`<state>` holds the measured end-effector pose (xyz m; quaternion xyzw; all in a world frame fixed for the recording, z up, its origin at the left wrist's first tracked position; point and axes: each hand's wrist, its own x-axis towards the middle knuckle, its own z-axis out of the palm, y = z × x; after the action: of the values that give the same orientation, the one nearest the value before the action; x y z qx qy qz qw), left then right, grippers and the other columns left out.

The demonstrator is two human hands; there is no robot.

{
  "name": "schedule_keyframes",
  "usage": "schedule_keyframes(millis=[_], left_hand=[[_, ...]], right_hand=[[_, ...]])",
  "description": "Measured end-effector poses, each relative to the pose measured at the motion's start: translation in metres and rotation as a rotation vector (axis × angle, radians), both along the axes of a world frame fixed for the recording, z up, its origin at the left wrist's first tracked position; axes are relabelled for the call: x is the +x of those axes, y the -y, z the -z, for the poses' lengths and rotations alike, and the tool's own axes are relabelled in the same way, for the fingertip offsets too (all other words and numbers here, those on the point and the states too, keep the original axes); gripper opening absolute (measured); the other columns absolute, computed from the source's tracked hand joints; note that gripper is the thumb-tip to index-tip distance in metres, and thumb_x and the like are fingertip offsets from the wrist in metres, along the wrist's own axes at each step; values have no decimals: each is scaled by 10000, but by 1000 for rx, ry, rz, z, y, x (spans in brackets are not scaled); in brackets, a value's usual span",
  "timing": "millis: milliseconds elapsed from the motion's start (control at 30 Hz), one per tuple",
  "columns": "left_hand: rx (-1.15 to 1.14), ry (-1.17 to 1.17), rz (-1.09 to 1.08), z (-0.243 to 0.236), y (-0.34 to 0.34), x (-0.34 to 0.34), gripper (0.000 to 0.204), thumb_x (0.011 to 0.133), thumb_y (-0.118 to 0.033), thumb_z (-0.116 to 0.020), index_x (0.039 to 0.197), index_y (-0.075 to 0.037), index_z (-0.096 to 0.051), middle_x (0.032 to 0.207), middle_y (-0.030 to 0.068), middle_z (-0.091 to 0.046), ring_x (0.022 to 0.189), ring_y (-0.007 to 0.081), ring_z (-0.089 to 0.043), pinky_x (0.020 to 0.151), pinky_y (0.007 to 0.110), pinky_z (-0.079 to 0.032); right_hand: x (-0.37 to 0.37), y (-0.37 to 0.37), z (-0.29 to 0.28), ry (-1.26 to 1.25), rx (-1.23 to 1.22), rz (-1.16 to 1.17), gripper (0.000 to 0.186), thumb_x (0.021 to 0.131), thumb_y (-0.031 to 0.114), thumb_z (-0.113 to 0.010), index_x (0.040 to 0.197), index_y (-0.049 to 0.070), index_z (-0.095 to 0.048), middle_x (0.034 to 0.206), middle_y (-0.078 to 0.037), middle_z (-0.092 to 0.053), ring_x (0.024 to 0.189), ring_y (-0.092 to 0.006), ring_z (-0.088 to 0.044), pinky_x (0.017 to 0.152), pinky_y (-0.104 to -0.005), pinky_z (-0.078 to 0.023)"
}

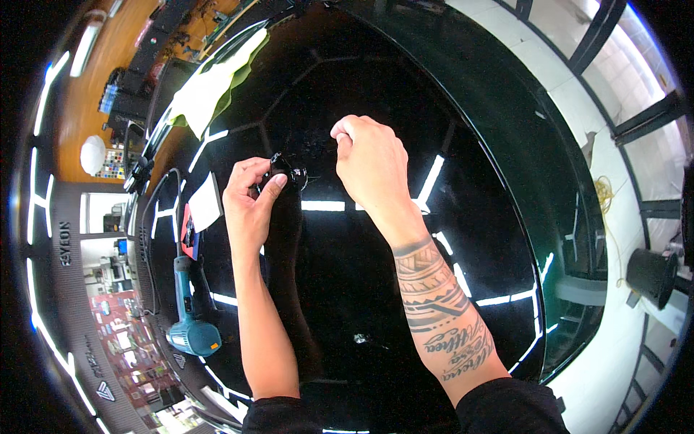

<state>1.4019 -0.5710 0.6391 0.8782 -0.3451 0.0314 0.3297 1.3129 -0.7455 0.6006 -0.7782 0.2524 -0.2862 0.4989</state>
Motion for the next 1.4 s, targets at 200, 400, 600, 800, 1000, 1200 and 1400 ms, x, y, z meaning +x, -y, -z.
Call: schedule_keyframes(millis=[200, 400, 600, 800, 1000, 1200, 1400], left_hand=[[-105, -60, -37, 6, 0, -1, 217, 790, -83, -782, 995, -24, -748, 912, 39, -617, 773, 117, -549, 657, 244, -415], [-145, -140, 40, 9, -10, 10, 159, 817, -41, -742, 972, -11, -754, 895, 49, -623, 780, 113, -579, 691, 239, -440], [-158, -264, 101, 2, -22, 22, 153, 805, -48, -725, 952, -22, -760, 862, 49, -624, 752, 126, -586, 674, 265, -453], [-198, -276, 50, 6, -24, 30, 148, 802, -22, -701, 938, -17, -757, 874, 78, -635, 730, 146, -606, 667, 295, -489], [-219, -308, 81, 8, -21, 29, 176, 761, -45, -760, 936, -33, -760, 884, 90, -634, 730, 165, -607, 687, 309, -502], [-205, -253, 73, 8, -19, 26, 148, 780, -51, -758, 927, -29, -757, 870, 86, -634, 729, 170, -602, 679, 327, -497], [-176, -180, 69, 6, -15, 21, 124, 811, -46, -726, 930, -37, -758, 864, 86, -637, 752, 200, -616, 692, 343, -490]], right_hand=[[5, -9, 6, 134, -103, -242, 144, 888, 87, -635, 966, 14, -731, 858, -134, -667, 787, -290, -662, 707, -373, -504], [6, -15, 5, 98, -183, -332, 172, 864, 98, -654, 995, 23, -737, 859, -137, -662, 807, -287, -662, 731, -372, -509], [4, -19, 4, 92, -254, -396, 205, 853, 65, -675, 1047, 24, -728, 818, -124, -634, 722, -263, -642, 666, -347, -492], [2, -26, 1, 64, -231, -416, 212, 864, 12, -662, 1069, -23, -707, 767, -95, -583, 645, -165, -559, 603, -285, -432], [1, -23, 6, 28, -195, -352, 205, 869, 4, -651, 1061, -46, -706, 772, -67, -604, 674, -106, -554, 614, -252, -421], [2, -25, 0, -20, -127, -317, 209, 894, 31, -623, 1069, -47, -706, 807, -74, -650, 708, -109, -586, 652, -244, -446], [3, -23, 2, -9, -23, -312, 214, 913, 48, -606, 1083, -27, -714, 813, -61, -663, 705, -93, -589, 639, -238, -448]])
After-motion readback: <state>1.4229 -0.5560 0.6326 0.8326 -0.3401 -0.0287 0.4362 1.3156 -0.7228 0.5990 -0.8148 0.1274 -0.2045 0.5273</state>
